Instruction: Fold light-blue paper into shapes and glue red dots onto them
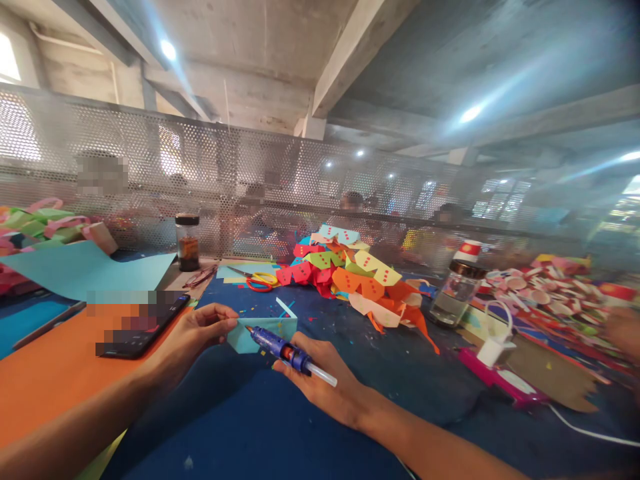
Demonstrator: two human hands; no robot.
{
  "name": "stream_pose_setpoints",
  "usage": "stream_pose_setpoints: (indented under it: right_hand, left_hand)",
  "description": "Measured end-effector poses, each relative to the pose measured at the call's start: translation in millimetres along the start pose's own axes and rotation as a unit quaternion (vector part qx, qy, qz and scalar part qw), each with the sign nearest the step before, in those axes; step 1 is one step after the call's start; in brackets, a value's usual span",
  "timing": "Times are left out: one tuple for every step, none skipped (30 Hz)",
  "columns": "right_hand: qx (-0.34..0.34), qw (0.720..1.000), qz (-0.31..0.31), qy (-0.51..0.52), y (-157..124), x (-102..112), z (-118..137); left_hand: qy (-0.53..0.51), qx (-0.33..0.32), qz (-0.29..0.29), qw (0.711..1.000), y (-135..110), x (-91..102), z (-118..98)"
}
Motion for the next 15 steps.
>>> stream_pose_setpoints:
  right_hand:
    - [-0.001,1.000,0.000,0.000,-0.1,0.1,-0.2]
    - [-0.003,1.000,0.000,-0.001,-0.2,0.1,-0.4]
    - [-0.005,1.000,0.000,-0.003,-0.3,0.2,-0.6]
    - [-0.007,1.000,0.000,-0.005,-0.4,0.2,-0.7]
    - [-0.007,1.000,0.000,-0.006,-0.5,0.2,-0.7]
    - [-0.008,1.000,0.002,-0.005,-0.6,0.2,-0.7]
    - [-0.008,1.000,0.004,-0.004,-0.7,0.2,-0.6]
    - [-0.010,1.000,0.005,-0.002,-0.8,0.3,-0.4]
    - [-0.011,1.000,0.005,-0.001,-0.9,0.5,-0.2]
    - [-0.014,1.000,0.004,-0.001,-1.1,0.8,0.0]
    - [-0.015,1.000,0.003,0.000,-1.2,1.1,0.3]
    - [-0.016,1.000,0.002,0.001,-1.3,1.3,0.5]
    - [-0.017,1.000,0.001,0.003,-1.5,1.4,0.7]
    - [-0.017,1.000,0.001,0.005,-1.6,1.3,0.8]
    - [-0.017,1.000,0.002,0.006,-1.7,1.1,0.7]
  left_hand:
    - [-0.002,0.001,-0.001,1.000,0.0,0.2,0.4]
    - [-0.005,0.004,-0.002,1.000,-0.1,0.5,1.0]
    - [-0.011,0.009,-0.003,1.000,-0.2,0.7,1.8]
    - [-0.016,0.014,-0.005,1.000,-0.3,0.9,2.6]
    - [-0.019,0.018,-0.005,1.000,-0.3,1.0,3.2]
    - [-0.020,0.019,-0.005,1.000,-0.3,1.1,3.5]
    - [-0.019,0.016,-0.006,1.000,-0.2,1.1,3.4]
    - [-0.017,0.012,-0.005,1.000,-0.1,1.0,3.1]
    - [-0.015,0.008,-0.003,1.000,0.1,0.8,2.7]
    - [-0.013,0.006,-0.001,1.000,0.3,0.6,2.2]
    - [-0.012,0.005,0.001,1.000,0.5,0.3,1.8]
    - [-0.011,0.006,0.003,1.000,0.6,0.2,1.5]
    - [-0.010,0.006,0.003,1.000,0.6,0.1,1.1]
    - [-0.010,0.006,0.002,1.000,0.4,0.1,0.8]
    - [-0.011,0.007,0.002,1.000,0.2,0.1,0.6]
Point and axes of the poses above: each hand's wrist, its own y-axis towards the middle knuckle, its own x-axis out of the back of the hand, z = x × y, the point moved 3 cm from there along y, towards the middle knuckle, and after that the axes turned 12 degrees about -y, right-handed, at the moved point
